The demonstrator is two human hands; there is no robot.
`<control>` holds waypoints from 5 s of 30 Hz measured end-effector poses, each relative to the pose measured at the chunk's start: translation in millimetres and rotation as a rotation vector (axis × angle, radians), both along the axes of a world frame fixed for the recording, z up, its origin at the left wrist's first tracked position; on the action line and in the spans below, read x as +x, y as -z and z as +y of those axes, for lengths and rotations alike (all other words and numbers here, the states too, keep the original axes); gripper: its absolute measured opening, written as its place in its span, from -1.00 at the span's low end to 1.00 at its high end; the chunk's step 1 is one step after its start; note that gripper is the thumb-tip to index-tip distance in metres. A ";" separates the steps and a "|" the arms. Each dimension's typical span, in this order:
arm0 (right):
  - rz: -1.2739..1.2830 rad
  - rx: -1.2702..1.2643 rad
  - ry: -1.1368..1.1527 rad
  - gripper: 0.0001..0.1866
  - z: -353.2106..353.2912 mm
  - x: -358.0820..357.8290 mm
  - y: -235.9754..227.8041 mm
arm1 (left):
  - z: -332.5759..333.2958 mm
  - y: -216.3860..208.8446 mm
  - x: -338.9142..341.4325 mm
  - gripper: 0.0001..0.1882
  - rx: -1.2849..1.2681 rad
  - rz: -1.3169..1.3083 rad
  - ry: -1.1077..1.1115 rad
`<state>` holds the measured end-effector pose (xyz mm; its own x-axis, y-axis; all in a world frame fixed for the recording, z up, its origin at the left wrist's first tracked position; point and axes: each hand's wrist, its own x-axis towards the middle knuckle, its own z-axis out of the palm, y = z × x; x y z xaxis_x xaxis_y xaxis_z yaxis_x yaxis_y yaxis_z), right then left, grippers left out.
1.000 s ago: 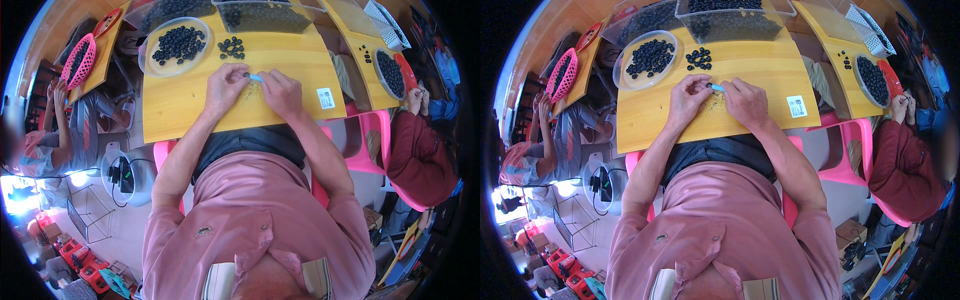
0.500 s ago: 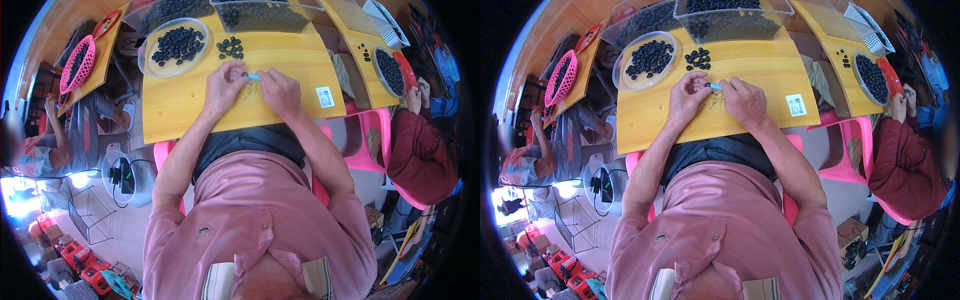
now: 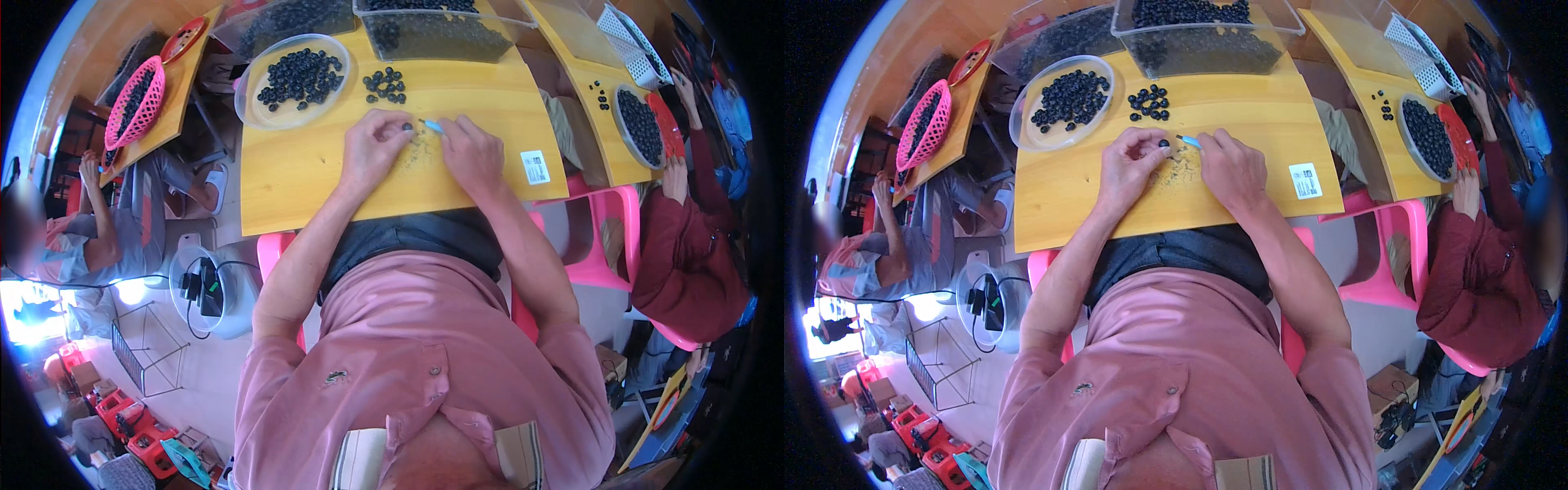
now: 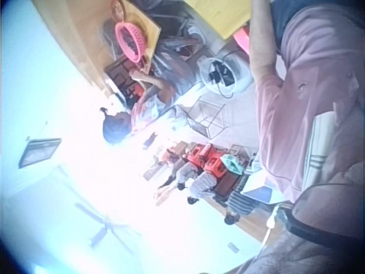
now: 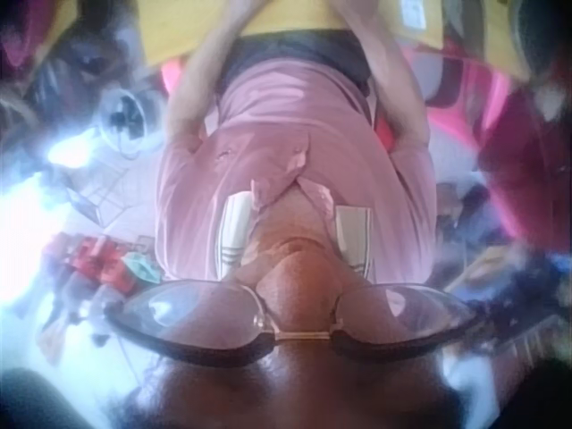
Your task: Sorting small black objects on a wooden table into different plastic containers, occasionally using a small blue scraper to assist.
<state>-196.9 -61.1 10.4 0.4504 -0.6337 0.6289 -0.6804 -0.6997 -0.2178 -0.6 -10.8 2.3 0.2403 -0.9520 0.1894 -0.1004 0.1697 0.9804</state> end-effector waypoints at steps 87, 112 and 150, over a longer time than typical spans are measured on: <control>-0.042 0.059 -0.040 -0.93 5.2 0.6 -0.9 | 11.8 1.1 3.9 -0.73 0.033 0.141 0.035; -0.133 0.152 -0.011 -0.90 -0.9 -9.3 -2.9 | -44.0 -10.1 30.7 -0.77 -0.167 -0.967 -0.067; -0.085 -0.005 -0.157 -0.93 6.8 4.3 -0.8 | 7.5 1.0 11.0 -0.72 0.103 -0.017 0.031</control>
<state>-192.6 -54.2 11.2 0.4885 -0.5568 0.6718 -0.5419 -0.7971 -0.2665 10.4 -3.3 1.3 0.2080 -0.9736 0.0938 -0.1133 0.0713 0.9910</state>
